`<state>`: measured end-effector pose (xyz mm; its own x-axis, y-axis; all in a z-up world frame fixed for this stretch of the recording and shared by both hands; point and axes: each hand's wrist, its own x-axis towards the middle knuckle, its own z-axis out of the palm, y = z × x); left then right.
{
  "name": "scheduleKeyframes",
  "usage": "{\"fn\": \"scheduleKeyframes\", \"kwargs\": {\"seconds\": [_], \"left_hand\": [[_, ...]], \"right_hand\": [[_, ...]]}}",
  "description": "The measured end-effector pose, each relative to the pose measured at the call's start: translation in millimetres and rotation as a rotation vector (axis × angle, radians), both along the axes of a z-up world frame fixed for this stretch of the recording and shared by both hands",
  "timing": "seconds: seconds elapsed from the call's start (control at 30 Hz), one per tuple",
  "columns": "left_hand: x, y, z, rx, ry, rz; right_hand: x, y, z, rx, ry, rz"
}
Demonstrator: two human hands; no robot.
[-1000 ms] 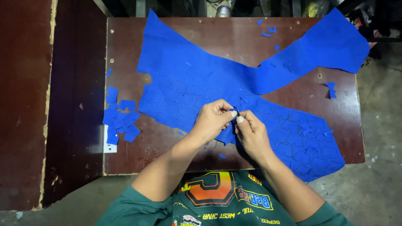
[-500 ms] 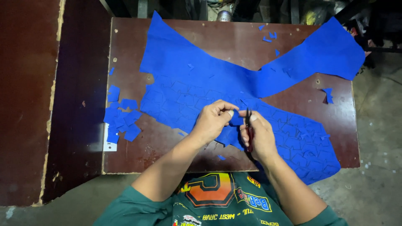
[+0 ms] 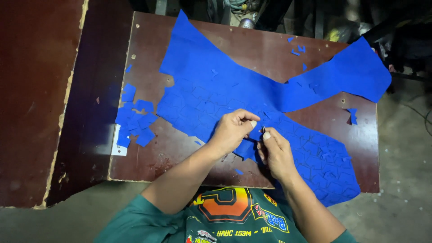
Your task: The person uses a small knife to cut small, irregular shapes out of a large blue fabric sheet laid on a wooden table. The person repeatedly cuts and removes small pieces of fabric, creating a patterned texture on the sheet.
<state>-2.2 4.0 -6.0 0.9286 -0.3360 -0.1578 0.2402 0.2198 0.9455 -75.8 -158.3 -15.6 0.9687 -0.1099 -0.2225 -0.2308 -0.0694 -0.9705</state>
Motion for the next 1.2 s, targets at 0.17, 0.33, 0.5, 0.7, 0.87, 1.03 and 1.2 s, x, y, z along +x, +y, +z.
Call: {"fn": "scheduleKeyframes", "kwargs": {"seconds": [0.17, 0.33, 0.5, 0.7, 0.87, 1.03, 1.2], "left_hand": [[3, -2, -10, 0.017, -0.069, 0.017], [-1, -2, -13, 0.012, -0.020, -0.009], [-4, -6, -10, 0.238, -0.194, -0.070], [-7, -5, -4, 0.295, -0.190, -0.094], [2, 1, 6, 0.148, 0.059, -0.037], [3, 3, 11, 0.125, 0.101, 0.032], [0, 0, 10, 0.165, 0.077, 0.030]], "right_hand": [[2, 10, 12, 0.067, -0.011, -0.046], [2, 11, 11, 0.247, -0.042, -0.185], [4, 9, 3, 0.159, -0.001, -0.258], [3, 22, 26, 0.148, -0.009, -0.340], [2, 9, 9, 0.250, -0.012, -0.219], [2, 5, 1, 0.086, -0.011, -0.083], [-1, 4, 2, -0.048, -0.017, -0.002]]}}
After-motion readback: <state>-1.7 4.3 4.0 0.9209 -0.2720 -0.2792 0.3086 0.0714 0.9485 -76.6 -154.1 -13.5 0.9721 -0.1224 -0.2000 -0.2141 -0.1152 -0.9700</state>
